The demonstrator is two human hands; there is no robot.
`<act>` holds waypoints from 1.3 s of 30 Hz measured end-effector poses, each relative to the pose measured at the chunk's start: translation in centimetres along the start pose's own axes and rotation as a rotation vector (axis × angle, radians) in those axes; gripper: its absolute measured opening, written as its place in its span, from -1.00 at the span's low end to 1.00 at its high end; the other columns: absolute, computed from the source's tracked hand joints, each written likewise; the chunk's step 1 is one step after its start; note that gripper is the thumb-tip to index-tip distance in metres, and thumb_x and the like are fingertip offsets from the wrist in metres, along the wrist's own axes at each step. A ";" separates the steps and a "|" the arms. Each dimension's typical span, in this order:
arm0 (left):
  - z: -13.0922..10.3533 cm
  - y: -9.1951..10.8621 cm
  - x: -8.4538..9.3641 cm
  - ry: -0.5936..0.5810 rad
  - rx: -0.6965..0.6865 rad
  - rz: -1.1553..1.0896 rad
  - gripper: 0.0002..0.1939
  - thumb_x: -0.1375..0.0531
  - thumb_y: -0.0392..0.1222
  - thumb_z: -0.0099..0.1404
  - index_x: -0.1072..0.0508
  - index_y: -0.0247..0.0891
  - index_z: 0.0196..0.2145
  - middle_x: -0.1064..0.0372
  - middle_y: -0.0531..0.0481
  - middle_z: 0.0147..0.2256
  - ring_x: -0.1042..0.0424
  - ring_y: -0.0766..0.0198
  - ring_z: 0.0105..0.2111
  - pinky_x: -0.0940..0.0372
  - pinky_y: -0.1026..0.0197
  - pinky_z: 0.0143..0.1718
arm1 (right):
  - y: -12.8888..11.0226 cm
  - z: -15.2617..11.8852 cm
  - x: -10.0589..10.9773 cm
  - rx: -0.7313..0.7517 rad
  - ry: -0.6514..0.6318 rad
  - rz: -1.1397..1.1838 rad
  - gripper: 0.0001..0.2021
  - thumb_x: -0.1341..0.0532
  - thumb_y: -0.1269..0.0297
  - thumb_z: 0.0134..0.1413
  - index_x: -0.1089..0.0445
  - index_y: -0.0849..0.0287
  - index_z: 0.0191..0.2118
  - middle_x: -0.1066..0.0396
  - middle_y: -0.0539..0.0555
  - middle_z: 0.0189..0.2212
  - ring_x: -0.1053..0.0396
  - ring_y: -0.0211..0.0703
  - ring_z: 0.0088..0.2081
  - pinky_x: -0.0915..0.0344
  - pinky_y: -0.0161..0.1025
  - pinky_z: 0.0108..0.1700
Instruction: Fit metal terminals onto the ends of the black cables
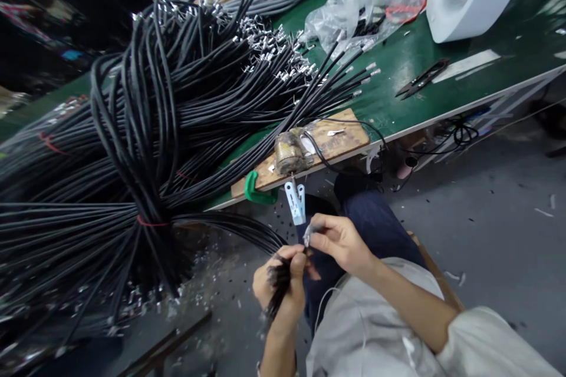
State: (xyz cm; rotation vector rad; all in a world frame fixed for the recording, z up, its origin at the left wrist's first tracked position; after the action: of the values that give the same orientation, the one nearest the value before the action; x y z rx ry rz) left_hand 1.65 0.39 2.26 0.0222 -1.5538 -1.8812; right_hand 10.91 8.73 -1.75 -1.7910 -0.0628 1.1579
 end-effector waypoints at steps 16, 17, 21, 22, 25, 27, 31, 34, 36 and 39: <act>-0.1 -1.2 -0.6 0.037 0.290 -0.222 -0.76 -0.23 -0.18 0.26 -0.35 -0.29 -0.52 -0.24 0.16 -0.69 -0.25 0.44 -0.73 -0.15 0.40 -0.66 | -0.8 -0.8 -1.2 0.724 0.312 -0.769 -0.92 -0.20 0.39 0.14 -0.39 0.14 -0.38 -0.35 0.07 -0.48 -0.29 -0.15 -0.42 -0.31 -0.18 -0.39; -0.1 -1.3 -0.6 0.038 0.308 -0.213 -0.75 -0.21 -0.17 0.28 -0.36 -0.30 -0.52 -0.22 0.16 -0.70 -0.23 0.44 -0.73 -0.13 0.39 -0.66 | -0.9 -1.0 -1.2 0.835 0.288 -0.868 -0.90 -0.18 0.45 0.13 -0.41 0.13 -0.33 -0.39 0.10 -0.45 -0.31 -0.12 -0.40 -0.32 -0.15 -0.36; -0.2 -1.6 0.0 0.060 0.328 -0.195 -0.74 -0.19 -0.16 0.31 -0.39 -0.30 -0.51 -0.20 0.16 -0.71 -0.19 0.45 -0.73 -0.10 0.39 -0.67 | -1.9 -1.3 -0.3 0.903 0.107 -0.953 -0.84 -0.22 0.50 0.07 -0.42 0.13 -0.23 -0.42 0.11 -0.41 -0.33 -0.12 -0.39 -0.33 -0.14 -0.36; -0.2 -1.7 0.0 0.058 0.321 -0.191 -0.75 -0.21 -0.17 0.29 -0.40 -0.30 -0.51 -0.20 0.16 -0.71 -0.19 0.45 -0.73 -0.10 0.39 -0.66 | -2.3 -1.2 0.0 0.844 0.096 -0.919 -0.86 -0.24 0.49 0.06 -0.42 0.14 -0.25 -0.41 0.10 -0.42 -0.33 -0.13 -0.39 -0.32 -0.15 -0.36; -0.1 -1.7 -0.3 0.033 0.287 -0.182 -0.80 -0.25 -0.19 0.25 -0.42 -0.31 -0.50 -0.24 0.15 -0.67 -0.22 0.44 -0.71 -0.12 0.38 -0.66 | -3.6 -0.8 0.4 0.646 0.148 -0.894 -0.91 -0.30 0.37 0.04 -0.43 0.16 -0.28 -0.39 0.08 -0.43 -0.32 -0.13 -0.38 -0.31 -0.16 -0.33; 0.0 -1.5 -0.5 0.022 0.276 -0.177 -0.82 -0.27 -0.19 0.23 -0.43 -0.32 -0.48 -0.27 0.13 -0.65 -0.26 0.43 -0.71 -0.14 0.38 -0.66 | -4.1 -0.5 0.0 0.579 0.164 -0.961 -0.95 -0.29 0.33 0.08 -0.44 0.18 -0.33 -0.39 0.07 -0.45 -0.31 -0.15 -0.39 -0.31 -0.16 -0.29; 0.0 -1.3 -0.7 0.036 0.277 -0.133 -0.83 -0.26 -0.21 0.23 -0.44 -0.32 -0.48 -0.27 0.14 -0.66 -0.27 0.43 -0.71 -0.16 0.38 -0.64 | -4.2 -0.3 -1.1 0.667 0.163 -1.115 -0.85 -0.16 0.48 0.16 -0.41 0.19 -0.40 -0.37 0.06 -0.51 -0.28 -0.19 -0.43 -0.30 -0.15 -0.28; -0.1 -1.3 -0.6 0.059 0.289 -0.131 -0.80 -0.22 -0.20 0.27 -0.42 -0.30 -0.49 -0.25 0.16 -0.69 -0.23 0.45 -0.72 -0.14 0.39 -0.65 | -3.8 -0.6 -1.0 0.791 0.146 -1.189 -0.87 -0.18 0.51 0.11 -0.41 0.20 -0.39 -0.37 0.07 -0.52 -0.24 -0.18 -0.44 -0.29 -0.16 -0.33; -0.2 -1.4 -0.5 0.086 0.311 -0.152 -0.78 -0.20 -0.18 0.29 -0.42 -0.30 -0.49 -0.23 0.17 -0.71 -0.21 0.45 -0.74 -0.13 0.39 -0.66 | -3.5 -0.7 -0.4 0.764 0.109 -1.178 -0.88 -0.20 0.49 0.10 -0.42 0.19 -0.42 -0.37 0.07 -0.53 -0.23 -0.18 -0.46 -0.27 -0.17 -0.35; -0.2 -1.6 -0.7 0.095 0.337 -0.196 -0.76 -0.19 -0.15 0.30 -0.43 -0.30 -0.49 -0.27 0.15 -0.70 -0.25 0.43 -0.74 -0.15 0.38 -0.66 | -3.5 -0.5 0.7 0.581 0.144 -1.066 -0.82 -0.15 0.41 0.19 -0.43 0.18 -0.41 -0.39 0.07 -0.51 -0.28 -0.18 -0.43 -0.29 -0.17 -0.31</act>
State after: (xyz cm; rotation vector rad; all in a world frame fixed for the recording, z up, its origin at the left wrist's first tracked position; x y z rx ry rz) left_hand 1.46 0.61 0.54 0.4223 -1.8381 -1.7115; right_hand 13.08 10.58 0.36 -1.0363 -0.4794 0.2217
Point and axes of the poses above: each hand's wrist, its own z-axis towards the middle knuckle, its own x-axis out of the back of the hand, y = z × x, the point moved 3 cm from there along z, towards the middle knuckle
